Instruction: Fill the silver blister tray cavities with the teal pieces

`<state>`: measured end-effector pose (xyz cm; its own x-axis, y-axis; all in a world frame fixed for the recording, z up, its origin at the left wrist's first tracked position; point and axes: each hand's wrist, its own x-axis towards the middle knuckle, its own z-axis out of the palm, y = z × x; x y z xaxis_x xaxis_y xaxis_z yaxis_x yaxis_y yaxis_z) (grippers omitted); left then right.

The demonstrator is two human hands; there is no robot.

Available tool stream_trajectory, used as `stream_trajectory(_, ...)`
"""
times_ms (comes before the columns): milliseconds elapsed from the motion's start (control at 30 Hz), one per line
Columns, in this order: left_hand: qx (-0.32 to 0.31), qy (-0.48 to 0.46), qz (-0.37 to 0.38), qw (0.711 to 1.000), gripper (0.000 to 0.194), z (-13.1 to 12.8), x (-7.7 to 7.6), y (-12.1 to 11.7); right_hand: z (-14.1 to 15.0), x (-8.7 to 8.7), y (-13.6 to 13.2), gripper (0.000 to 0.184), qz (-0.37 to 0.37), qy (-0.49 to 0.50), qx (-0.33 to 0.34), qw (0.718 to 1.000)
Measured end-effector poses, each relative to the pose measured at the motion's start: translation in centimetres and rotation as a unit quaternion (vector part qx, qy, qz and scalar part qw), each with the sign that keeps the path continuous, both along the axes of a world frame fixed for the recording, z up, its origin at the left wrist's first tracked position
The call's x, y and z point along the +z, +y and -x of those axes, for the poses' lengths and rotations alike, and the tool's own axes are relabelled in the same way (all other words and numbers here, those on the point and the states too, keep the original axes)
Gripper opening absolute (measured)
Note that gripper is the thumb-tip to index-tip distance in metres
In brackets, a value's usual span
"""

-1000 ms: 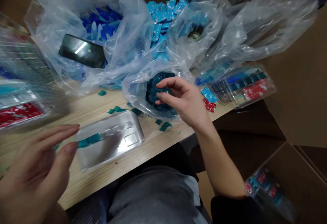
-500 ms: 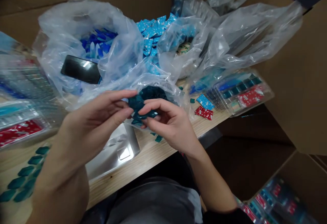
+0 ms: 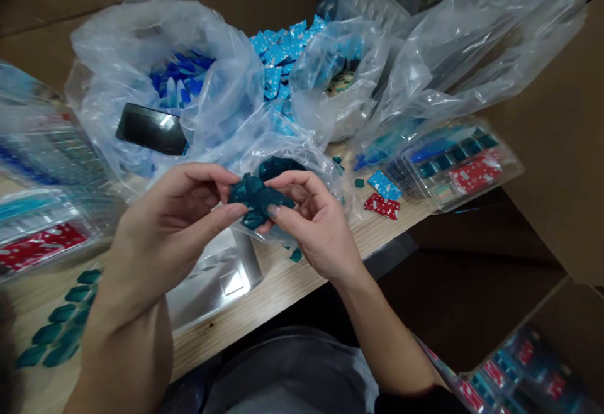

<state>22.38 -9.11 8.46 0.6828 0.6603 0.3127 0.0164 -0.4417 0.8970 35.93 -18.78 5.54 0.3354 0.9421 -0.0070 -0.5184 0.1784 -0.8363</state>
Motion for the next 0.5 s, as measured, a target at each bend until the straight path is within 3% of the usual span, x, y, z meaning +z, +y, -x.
stream_trajectory(133,0.024,-0.053,0.038,0.998,0.022,-0.5,0.1,-0.3,1.0,-0.1,0.3,0.037,0.01,-0.03,0.02,0.999)
stream_trajectory(233,0.034,-0.056,0.068,0.996,0.02,0.2,0.6,-0.4,1.7,0.6,0.7,0.031,0.013,-0.034,-0.014,0.999)
stream_trajectory(333,0.044,-0.033,0.09,0.994,0.019,2.1,1.2,-0.6,3.1,1.9,1.1,0.029,0.025,-0.042,-0.01,0.999)
stream_trajectory(500,0.12,-0.051,0.05,0.99,0.008,5.9,1.0,-1.5,6.6,3.1,1.7,0.035,0.045,0.036,0.073,0.996)
